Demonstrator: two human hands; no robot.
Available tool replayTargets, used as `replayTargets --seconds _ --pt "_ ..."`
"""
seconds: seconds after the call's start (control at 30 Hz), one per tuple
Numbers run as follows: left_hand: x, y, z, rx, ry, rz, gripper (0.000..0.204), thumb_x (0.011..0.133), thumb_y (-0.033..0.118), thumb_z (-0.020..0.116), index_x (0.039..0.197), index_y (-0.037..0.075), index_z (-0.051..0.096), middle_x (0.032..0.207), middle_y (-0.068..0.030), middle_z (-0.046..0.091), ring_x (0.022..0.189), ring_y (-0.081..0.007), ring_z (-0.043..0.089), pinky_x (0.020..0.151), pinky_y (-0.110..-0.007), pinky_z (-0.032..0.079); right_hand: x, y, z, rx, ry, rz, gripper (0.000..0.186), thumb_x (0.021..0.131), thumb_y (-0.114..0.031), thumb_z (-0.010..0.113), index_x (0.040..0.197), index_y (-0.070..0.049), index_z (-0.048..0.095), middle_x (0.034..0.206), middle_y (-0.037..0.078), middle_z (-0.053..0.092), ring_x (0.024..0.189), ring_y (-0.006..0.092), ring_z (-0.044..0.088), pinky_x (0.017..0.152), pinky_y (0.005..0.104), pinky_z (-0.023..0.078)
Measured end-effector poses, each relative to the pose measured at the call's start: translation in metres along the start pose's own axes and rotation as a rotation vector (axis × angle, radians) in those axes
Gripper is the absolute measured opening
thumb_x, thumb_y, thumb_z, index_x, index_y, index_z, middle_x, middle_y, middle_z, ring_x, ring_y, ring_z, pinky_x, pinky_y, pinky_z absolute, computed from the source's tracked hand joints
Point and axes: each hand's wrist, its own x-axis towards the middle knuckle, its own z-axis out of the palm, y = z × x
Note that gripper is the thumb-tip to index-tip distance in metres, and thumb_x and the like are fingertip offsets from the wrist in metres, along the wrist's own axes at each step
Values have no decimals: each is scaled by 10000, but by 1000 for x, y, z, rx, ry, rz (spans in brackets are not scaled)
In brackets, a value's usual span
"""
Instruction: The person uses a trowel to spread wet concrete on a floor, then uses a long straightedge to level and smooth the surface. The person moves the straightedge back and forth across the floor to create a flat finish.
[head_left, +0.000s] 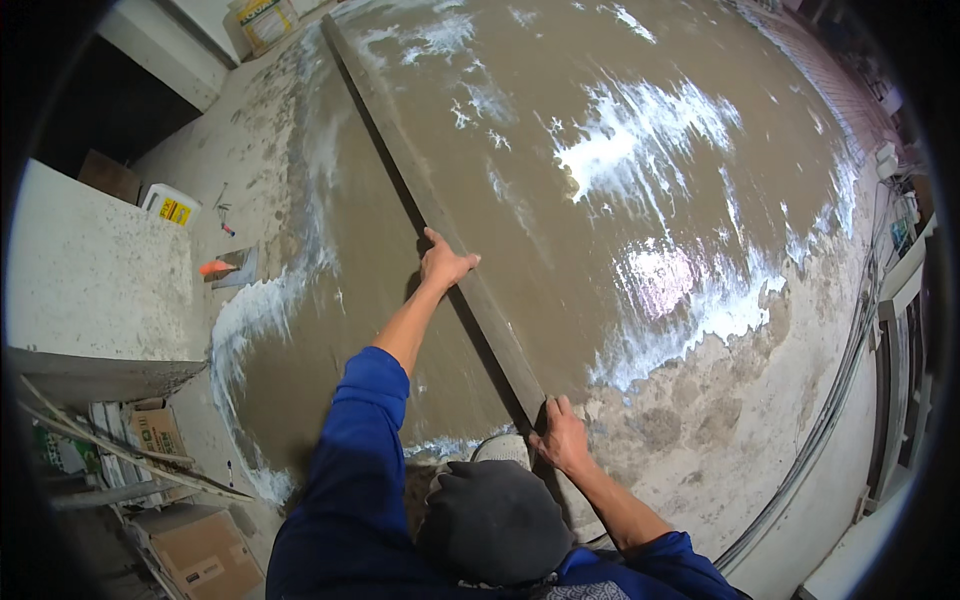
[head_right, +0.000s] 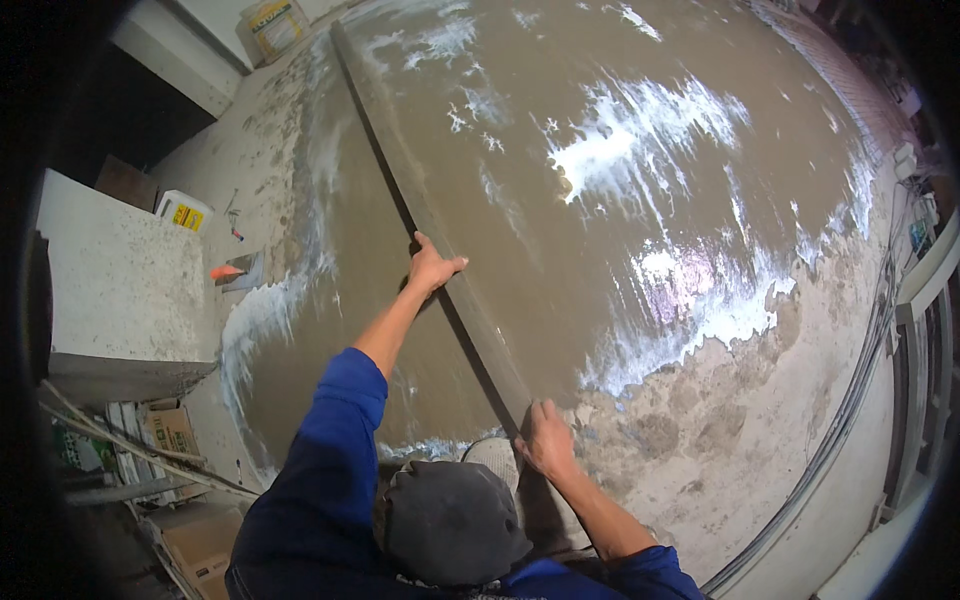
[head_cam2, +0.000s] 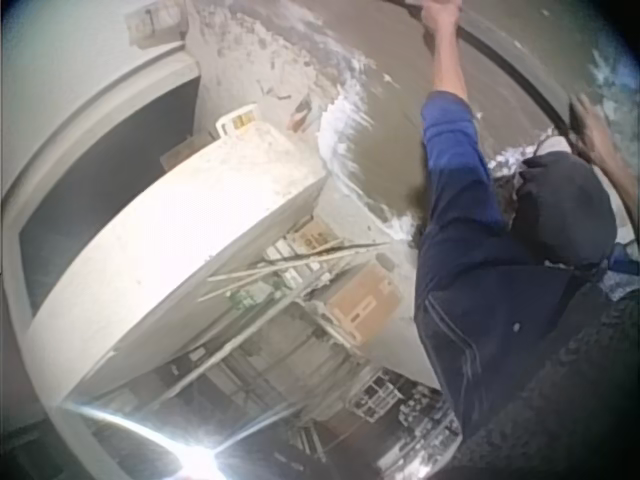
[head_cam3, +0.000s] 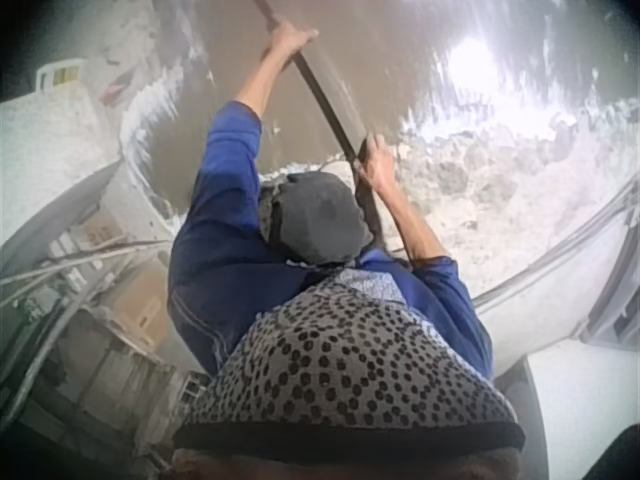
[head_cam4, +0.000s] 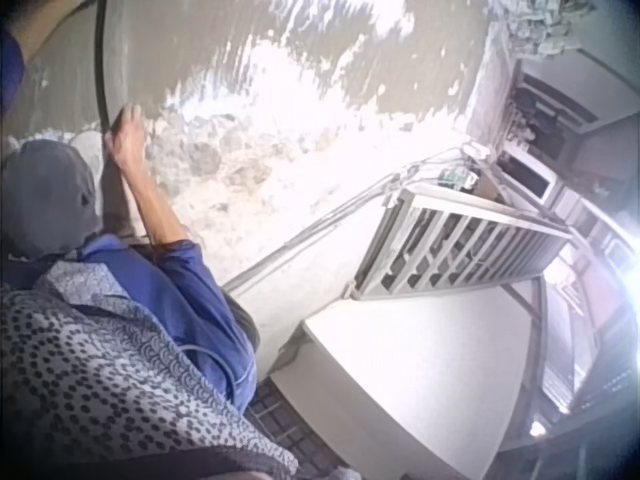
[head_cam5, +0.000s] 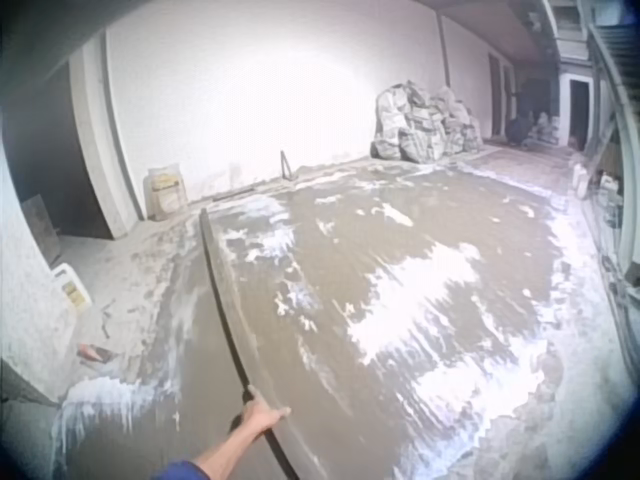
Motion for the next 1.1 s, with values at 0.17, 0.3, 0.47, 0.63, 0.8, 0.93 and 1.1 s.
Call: replayTargets --seconds 0.17,0.3,0.47,0.63,0.8,0.93,1.1 --pt "-21 7 7 7 -6 29 1261 777 381 808 1533 -77 -90 1352 -321 543 1260 -416 551 1072 -450 446 -18 11 1 26 55 -28 663 682 -169 844 1217 10 495 1113 206 522 990 448 590 797 519 517" --pt "-24 9 10 12 -19 15 1265 773 375 815 1529 -87 -87 1345 -325 546 1253 -415 557 1068 -444 453 -22 14 0 32 26 11 657 690 -173 839 1219 7 494 1120 206 524 986 451 596 798 516 521" --pt "0 13 6 60 1 12 1276 767 381 827 1528 -94 -80 1354 -318 544 1262 -403 554 1075 -428 451 -6 9 -6 14 19 17 619 712 -190 819 1208 -8 497 1128 197 529 987 450 604 800 515 525" --pt "28 17 -5 57 15 22 1289 754 400 836 1531 -96 -65 1373 -309 534 1275 -394 547 1085 -418 443 18 -3 -8 16 66 -13 548 711 -213 816 1105 -18 489 1068 188 507 923 457 600 749 535 513" --pt "53 23 -14 81 28 28 1297 742 406 840 1532 -98 -57 1396 -317 511 1297 -395 528 1098 -412 431 40 -10 -9 55 76 -10 541 700 -191 821 1088 -14 488 1055 191 505 922 465 597 745 545 508" --pt "68 28 -20 82 31 31 1309 735 416 841 1531 -100 -60 1417 -323 488 1322 -397 503 1117 -407 411 55 -14 -12 48 61 -14 555 720 -185 813 1140 -14 493 1109 208 513 951 471 604 767 545 515" --pt "71 19 -14 106 77 79 1356 708 455 857 1528 -101 -70 1504 -327 376 1390 -398 419 1163 -404 350 52 -13 -6 45 118 -15 565 683 -170 833 1106 -20 490 1073 206 510 900 478 596 721 552 502"
